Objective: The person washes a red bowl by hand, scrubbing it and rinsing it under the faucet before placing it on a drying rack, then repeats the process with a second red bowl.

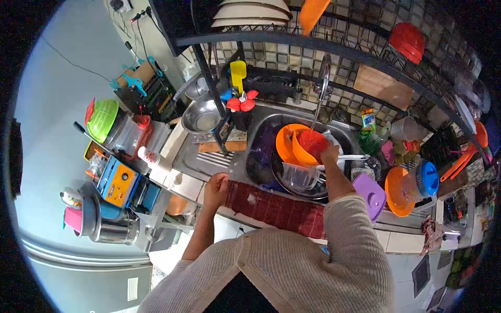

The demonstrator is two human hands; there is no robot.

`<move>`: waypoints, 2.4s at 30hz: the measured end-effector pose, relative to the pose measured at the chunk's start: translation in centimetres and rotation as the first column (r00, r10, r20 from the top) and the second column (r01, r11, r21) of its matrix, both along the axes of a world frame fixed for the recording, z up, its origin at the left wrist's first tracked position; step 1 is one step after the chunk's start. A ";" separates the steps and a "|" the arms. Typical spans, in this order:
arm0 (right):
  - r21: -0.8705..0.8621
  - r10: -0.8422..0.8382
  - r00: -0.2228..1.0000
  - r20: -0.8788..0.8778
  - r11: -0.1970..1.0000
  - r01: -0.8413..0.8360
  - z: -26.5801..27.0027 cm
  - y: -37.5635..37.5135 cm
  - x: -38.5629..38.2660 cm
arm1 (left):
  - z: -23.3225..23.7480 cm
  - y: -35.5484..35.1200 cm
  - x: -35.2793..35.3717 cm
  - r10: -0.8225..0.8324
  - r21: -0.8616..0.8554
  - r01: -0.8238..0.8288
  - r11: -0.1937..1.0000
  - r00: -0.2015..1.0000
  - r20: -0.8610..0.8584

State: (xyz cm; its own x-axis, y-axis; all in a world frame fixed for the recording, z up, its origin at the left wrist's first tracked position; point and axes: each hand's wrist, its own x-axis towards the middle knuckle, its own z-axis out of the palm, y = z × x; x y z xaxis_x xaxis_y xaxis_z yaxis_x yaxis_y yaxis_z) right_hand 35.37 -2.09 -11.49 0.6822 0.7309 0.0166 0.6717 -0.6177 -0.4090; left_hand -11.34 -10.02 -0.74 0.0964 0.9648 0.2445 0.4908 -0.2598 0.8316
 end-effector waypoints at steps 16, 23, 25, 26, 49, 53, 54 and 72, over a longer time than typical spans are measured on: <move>0.304 0.234 0.968 0.086 0.920 -0.249 5.6 -2.6 3.2 | 0.1 5.2 6.1 -0.220 0.112 0.208 0.972 0.969 0.110; 0.565 0.365 0.908 0.205 0.714 -0.414 12.6 -4.2 -0.7 | -0.8 5.2 10.1 -0.286 0.011 0.288 0.958 0.944 0.162; 0.592 0.353 0.927 0.124 0.724 -0.355 13.0 -4.0 -1.5 | -0.6 5.4 10.6 -0.310 -0.007 0.318 0.948 0.930 0.195; 0.616 0.340 0.939 0.047 0.731 -0.295 13.0 -3.8 -1.8 | -0.5 5.6 10.7 -0.308 -0.007 0.315 0.949 0.932 0.193; 0.443 0.569 0.667 0.481 0.499 -0.745 14.3 -2.5 -4.2 | 6.1 17.4 24.4 0.435 -0.284 0.928 0.240 0.159 0.886; 0.504 0.587 0.705 0.398 0.502 -0.703 14.9 -4.4 -2.7 | 3.8 18.8 28.2 0.344 -0.446 0.808 0.385 0.322 0.882; 0.504 0.585 0.706 0.399 0.504 -0.702 14.5 -4.6 -2.7 | 3.6 18.6 28.9 0.342 -0.445 0.810 0.383 0.323 0.882; 0.526 0.692 -0.182 -0.699 0.669 0.525 12.8 -4.9 -3.3 | -4.7 14.5 32.9 0.241 -0.435 0.459 0.774 0.422 0.874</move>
State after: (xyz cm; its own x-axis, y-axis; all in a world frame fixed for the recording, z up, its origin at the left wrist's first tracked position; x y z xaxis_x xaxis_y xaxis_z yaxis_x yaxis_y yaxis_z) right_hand 32.02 -7.01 1.35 0.2736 0.9566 -0.1005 -0.7868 0.1625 -0.5955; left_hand 21.59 4.45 -5.39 0.2925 0.9134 -0.2832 -0.5624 0.4038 0.7216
